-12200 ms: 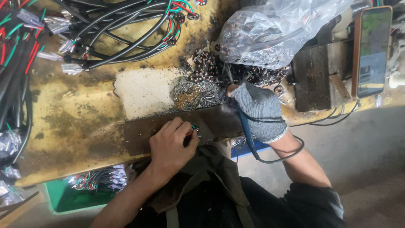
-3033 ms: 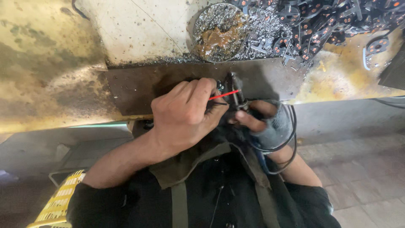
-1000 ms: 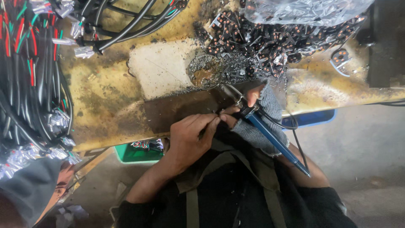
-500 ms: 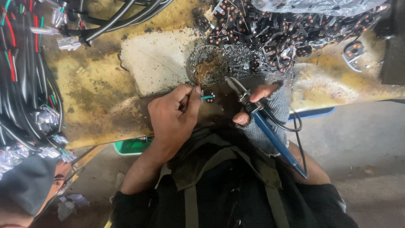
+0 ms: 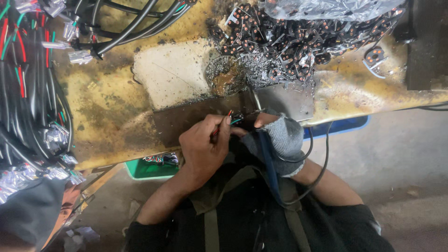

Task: The person uses a soldering iron to attach small black connectors to the ends of multi-colored wires. They repeatedly pick up wires, apply heat to the connector, and place the finished units on the workbench.

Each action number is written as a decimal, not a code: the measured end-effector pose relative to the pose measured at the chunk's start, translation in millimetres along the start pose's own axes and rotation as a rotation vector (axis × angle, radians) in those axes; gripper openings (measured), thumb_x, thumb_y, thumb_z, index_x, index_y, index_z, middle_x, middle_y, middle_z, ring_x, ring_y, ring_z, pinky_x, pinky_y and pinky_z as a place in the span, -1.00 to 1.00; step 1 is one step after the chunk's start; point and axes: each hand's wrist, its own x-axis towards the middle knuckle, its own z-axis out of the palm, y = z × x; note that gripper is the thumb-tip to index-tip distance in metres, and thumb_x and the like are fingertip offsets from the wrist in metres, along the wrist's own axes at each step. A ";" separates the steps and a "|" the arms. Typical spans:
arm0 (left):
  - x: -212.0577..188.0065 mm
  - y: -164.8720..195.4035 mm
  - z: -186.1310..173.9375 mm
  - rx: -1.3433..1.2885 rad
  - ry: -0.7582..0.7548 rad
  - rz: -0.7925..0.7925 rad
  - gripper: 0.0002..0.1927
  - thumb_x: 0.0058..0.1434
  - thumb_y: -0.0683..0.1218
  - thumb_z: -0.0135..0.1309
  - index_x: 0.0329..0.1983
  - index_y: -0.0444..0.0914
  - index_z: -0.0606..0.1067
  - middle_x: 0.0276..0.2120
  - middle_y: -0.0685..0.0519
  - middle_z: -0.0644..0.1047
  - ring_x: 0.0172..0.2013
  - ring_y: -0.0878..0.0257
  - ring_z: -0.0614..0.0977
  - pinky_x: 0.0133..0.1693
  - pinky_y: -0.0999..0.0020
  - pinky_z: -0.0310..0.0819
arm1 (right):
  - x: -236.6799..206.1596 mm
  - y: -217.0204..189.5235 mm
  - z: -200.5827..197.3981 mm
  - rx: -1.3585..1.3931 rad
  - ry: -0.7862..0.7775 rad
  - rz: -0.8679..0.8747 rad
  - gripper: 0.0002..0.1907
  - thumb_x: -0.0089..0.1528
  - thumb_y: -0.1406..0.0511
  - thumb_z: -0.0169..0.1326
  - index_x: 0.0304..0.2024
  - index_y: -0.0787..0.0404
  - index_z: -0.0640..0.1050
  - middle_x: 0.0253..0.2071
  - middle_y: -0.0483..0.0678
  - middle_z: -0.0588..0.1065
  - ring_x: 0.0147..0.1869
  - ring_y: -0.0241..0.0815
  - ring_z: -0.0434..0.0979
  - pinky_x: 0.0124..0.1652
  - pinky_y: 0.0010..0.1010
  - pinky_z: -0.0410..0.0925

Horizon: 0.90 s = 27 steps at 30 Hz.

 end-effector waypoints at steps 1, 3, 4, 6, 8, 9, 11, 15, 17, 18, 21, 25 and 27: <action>-5.1 -1.6 1.7 0.019 0.021 0.046 -0.90 0.39 -0.17 0.18 -0.26 -0.24 0.53 -0.49 0.00 0.51 -0.52 0.18 0.54 -0.45 0.31 0.36 | 1.4 -2.6 -2.3 -0.080 -0.008 -0.065 -0.60 0.15 0.30 0.38 -0.09 0.21 0.44 -0.33 0.00 0.49 -0.30 -0.03 0.53 -0.28 -0.28 0.39; -12.5 -3.3 6.2 0.053 0.067 0.146 -0.94 0.43 -0.18 0.16 -0.19 -0.24 0.52 -0.33 -0.02 0.60 -0.40 0.13 0.61 -0.34 0.30 0.46 | 3.8 -5.5 -4.7 -0.067 -0.068 -0.011 -0.61 0.14 0.27 0.38 -0.12 0.18 0.46 -0.38 -0.03 0.46 -0.33 -0.01 0.52 -0.31 -0.27 0.38; -14.3 -3.2 8.0 0.090 0.073 0.162 -0.96 0.39 -0.19 0.18 -0.18 -0.26 0.55 -0.37 -0.02 0.58 -0.43 0.12 0.60 -0.37 0.28 0.44 | 4.3 -5.8 -4.8 -0.060 -0.100 0.014 -0.62 0.13 0.25 0.39 -0.14 0.17 0.47 -0.40 -0.04 0.44 -0.35 0.00 0.51 -0.32 -0.26 0.37; -14.7 0.2 9.5 0.168 0.086 0.189 -0.93 0.32 -0.21 0.22 -0.16 -0.30 0.61 -0.45 -0.03 0.55 -0.49 0.10 0.56 -0.42 0.26 0.40 | 4.6 -3.8 -2.9 -0.071 -0.122 0.068 -0.67 0.14 0.27 0.37 -0.15 0.14 0.49 -0.40 -0.07 0.45 -0.35 -0.03 0.51 -0.31 -0.28 0.38; -11.6 7.3 6.3 -0.021 0.020 0.064 -0.92 0.33 -0.20 0.20 -0.13 -0.28 0.61 -0.42 0.00 0.59 -0.48 0.18 0.61 -0.42 0.35 0.41 | 3.2 0.4 -2.1 -0.039 -0.139 0.068 -0.69 0.16 0.28 0.35 -0.13 0.13 0.50 -0.37 -0.09 0.46 -0.33 -0.06 0.52 -0.28 -0.31 0.39; -7.4 10.1 2.4 -0.116 -0.014 0.002 -0.91 0.34 -0.19 0.19 -0.12 -0.27 0.61 -0.41 0.02 0.61 -0.47 0.22 0.63 -0.43 0.39 0.42 | 2.5 3.4 -2.5 -0.002 -0.145 0.040 -0.68 0.18 0.29 0.34 -0.11 0.14 0.50 -0.33 -0.09 0.47 -0.29 -0.09 0.54 -0.26 -0.33 0.40; 3.7 11.8 -10.9 -0.290 -0.303 -0.223 -0.92 0.36 -0.17 0.17 -0.16 -0.28 0.62 -0.42 0.00 0.61 -0.45 0.19 0.62 -0.39 0.36 0.45 | 1.6 8.9 -3.4 0.054 -0.148 0.034 -0.69 0.18 0.30 0.33 -0.09 0.14 0.50 -0.30 -0.10 0.48 -0.26 -0.14 0.54 -0.24 -0.37 0.40; 24.0 7.5 -33.0 -0.311 -0.541 -0.110 -0.94 0.30 -0.16 0.16 -0.23 -0.26 0.58 -0.32 0.01 0.62 -0.33 0.16 0.68 -0.29 0.28 0.50 | 3.6 12.7 -4.3 0.556 -0.152 0.435 -0.86 0.29 0.33 0.24 -0.14 0.17 0.54 -0.22 -0.13 0.53 -0.20 -0.29 0.50 -0.18 -0.47 0.41; 28.3 6.9 -33.7 -0.043 -0.444 -0.001 -0.93 0.27 -0.16 0.19 -0.29 -0.25 0.55 -0.39 -0.03 0.53 -0.35 0.04 0.60 -0.33 0.15 0.42 | 6.5 10.2 -5.3 0.588 -0.179 0.473 -0.86 0.30 0.35 0.23 -0.17 0.20 0.51 -0.22 -0.14 0.53 -0.20 -0.34 0.49 -0.17 -0.51 0.40; 28.4 8.4 -31.9 0.088 -0.397 0.052 -0.91 0.25 -0.15 0.20 -0.32 -0.25 0.53 -0.42 -0.05 0.48 -0.36 -0.03 0.56 -0.35 0.08 0.37 | 8.3 8.4 -6.4 0.392 -0.208 0.334 -0.80 0.24 0.36 0.26 -0.18 0.21 0.47 -0.25 -0.15 0.50 -0.23 -0.35 0.48 -0.20 -0.52 0.39; 31.3 12.0 -27.1 0.169 -0.332 0.148 -0.93 0.27 -0.18 0.13 -0.27 -0.25 0.46 -0.37 -0.05 0.43 -0.31 -0.06 0.53 -0.30 0.03 0.39 | 12.9 3.6 -9.0 0.473 -0.260 0.300 -0.76 0.24 0.40 0.25 -0.16 0.22 0.42 -0.26 -0.15 0.50 -0.24 -0.37 0.48 -0.19 -0.52 0.41; 33.5 16.4 -27.9 0.224 -0.388 0.077 -0.89 0.26 -0.15 0.16 -0.31 -0.24 0.44 -0.39 -0.06 0.42 -0.31 -0.06 0.53 -0.33 0.01 0.37 | 11.3 5.2 -6.4 1.071 -0.213 0.597 -0.81 0.36 0.44 0.24 -0.12 0.26 0.45 -0.27 -0.09 0.49 -0.21 -0.35 0.49 -0.10 -0.44 0.43; 31.9 17.3 -25.8 0.230 -0.359 0.048 -0.85 0.25 -0.13 0.17 -0.35 -0.23 0.43 -0.41 -0.04 0.43 -0.31 -0.06 0.53 -0.34 0.02 0.37 | 4.1 8.0 -2.0 0.653 -0.122 0.310 -0.63 0.30 0.41 0.22 0.01 0.28 0.31 -0.16 -0.08 0.53 -0.13 -0.35 0.56 -0.14 -0.50 0.43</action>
